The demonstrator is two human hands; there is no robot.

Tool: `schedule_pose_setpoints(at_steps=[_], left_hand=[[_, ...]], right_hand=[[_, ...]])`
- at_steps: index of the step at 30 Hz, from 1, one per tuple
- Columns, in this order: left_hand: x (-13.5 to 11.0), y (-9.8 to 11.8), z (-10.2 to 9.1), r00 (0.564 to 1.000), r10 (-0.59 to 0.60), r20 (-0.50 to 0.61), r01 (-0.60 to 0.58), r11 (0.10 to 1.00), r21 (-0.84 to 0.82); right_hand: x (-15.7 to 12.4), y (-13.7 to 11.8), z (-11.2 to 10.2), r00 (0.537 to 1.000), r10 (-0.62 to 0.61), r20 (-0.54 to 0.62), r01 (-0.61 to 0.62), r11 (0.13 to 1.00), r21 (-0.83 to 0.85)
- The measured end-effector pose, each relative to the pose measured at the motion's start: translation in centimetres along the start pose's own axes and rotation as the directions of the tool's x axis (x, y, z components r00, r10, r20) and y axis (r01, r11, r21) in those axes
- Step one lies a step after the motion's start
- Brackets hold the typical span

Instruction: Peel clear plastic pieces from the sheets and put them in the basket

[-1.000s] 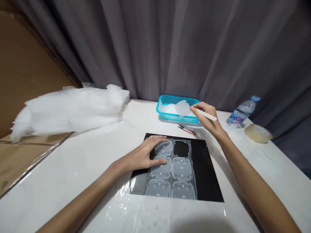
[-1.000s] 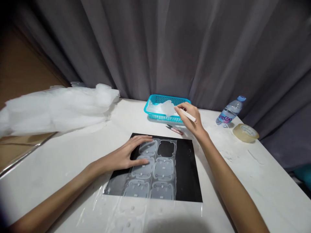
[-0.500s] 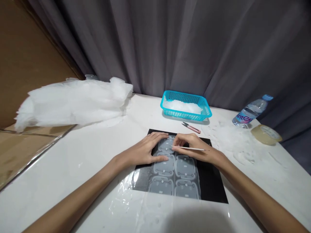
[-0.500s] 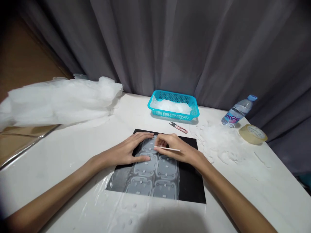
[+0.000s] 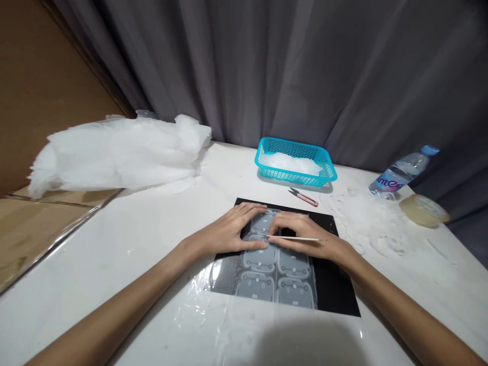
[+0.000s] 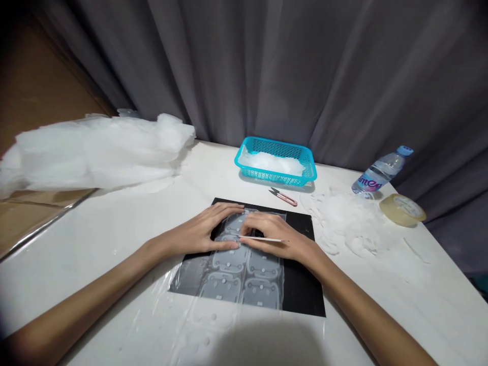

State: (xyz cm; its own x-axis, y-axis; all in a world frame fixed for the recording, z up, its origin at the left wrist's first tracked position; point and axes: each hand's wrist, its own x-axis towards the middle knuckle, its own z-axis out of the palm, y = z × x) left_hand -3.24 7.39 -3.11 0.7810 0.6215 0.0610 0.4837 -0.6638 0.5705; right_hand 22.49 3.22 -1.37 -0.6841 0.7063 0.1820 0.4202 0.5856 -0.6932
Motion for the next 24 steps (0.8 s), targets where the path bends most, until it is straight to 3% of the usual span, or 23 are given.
schedule_pose_setpoints(at_steps=[5, 11, 17, 24], left_hand=[[0.0, -0.3, 0.1, 1.000, 0.020, -0.018, -0.020, 1.000, -0.002], [-0.1, -0.4, 0.0, 0.999, 0.048, -0.015, -0.046, 0.996, 0.077], [-0.2, -0.3, -0.1, 0.999, 0.038, -0.009, -0.037, 0.994, 0.099], [-0.1, -0.4, -0.1, 0.998, 0.054, -0.021, -0.052, 0.993, 0.105]], right_hand=[[0.0, 0.1, 0.6, 0.998, -0.062, 0.000, 0.061, 0.983, -0.172], [0.0, -0.2, 1.6, 0.983, -0.178, 0.039, 0.177, 0.877, -0.447], [-0.4, -0.8, 1.1, 0.989, -0.137, 0.058, 0.148, 0.845, -0.514], [0.2, 0.6, 3.1, 0.975, -0.219, -0.019, 0.152, 0.733, -0.664]])
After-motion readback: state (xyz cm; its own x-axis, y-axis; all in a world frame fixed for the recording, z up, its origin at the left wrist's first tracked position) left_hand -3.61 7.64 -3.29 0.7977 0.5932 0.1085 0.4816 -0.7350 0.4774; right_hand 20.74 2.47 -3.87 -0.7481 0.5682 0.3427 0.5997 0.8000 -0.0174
